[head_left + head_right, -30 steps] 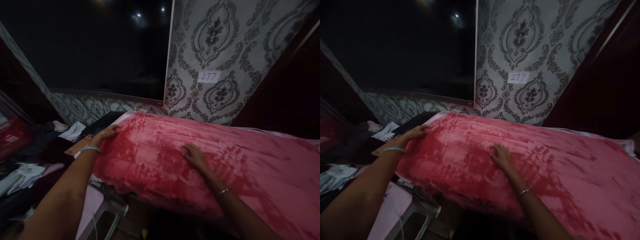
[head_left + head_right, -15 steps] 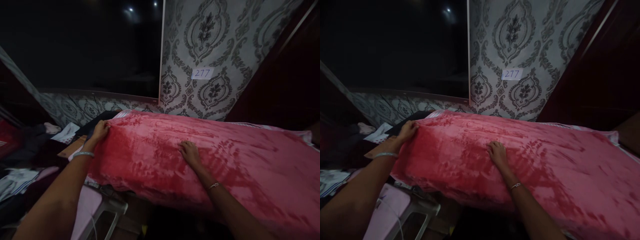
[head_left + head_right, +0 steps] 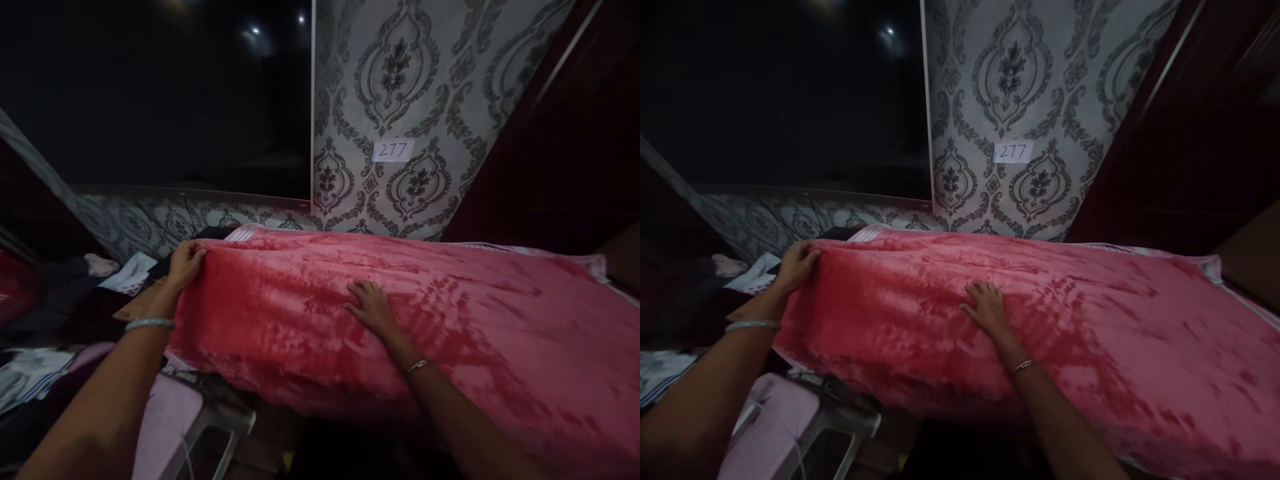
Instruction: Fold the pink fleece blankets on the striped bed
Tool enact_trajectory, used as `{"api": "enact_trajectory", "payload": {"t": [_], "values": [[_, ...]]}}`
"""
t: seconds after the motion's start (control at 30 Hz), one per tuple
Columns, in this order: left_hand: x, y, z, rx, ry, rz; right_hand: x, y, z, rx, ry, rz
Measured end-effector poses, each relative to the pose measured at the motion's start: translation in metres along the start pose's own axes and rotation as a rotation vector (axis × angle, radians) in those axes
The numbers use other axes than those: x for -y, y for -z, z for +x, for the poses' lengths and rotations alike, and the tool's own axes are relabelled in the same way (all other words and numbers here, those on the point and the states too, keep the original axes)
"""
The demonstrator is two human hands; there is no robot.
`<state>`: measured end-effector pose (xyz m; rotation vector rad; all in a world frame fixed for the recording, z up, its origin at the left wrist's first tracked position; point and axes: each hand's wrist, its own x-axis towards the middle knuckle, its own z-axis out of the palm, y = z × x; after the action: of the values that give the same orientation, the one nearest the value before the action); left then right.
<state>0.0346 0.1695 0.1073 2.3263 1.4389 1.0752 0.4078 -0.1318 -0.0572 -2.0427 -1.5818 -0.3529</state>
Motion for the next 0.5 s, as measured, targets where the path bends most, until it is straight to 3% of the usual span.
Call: {"api": "enact_trajectory", "payload": {"t": [0.23,0.5], "values": [[-0.019,0.021,-0.006,-0.079,-0.063,-0.027,0.000,0.002,0.001,-0.036,0.095,0.107],[-0.026,0.027,-0.013,-0.031,-0.023,-0.019,0.015,0.005,0.012,0.009,0.021,0.049]]}}
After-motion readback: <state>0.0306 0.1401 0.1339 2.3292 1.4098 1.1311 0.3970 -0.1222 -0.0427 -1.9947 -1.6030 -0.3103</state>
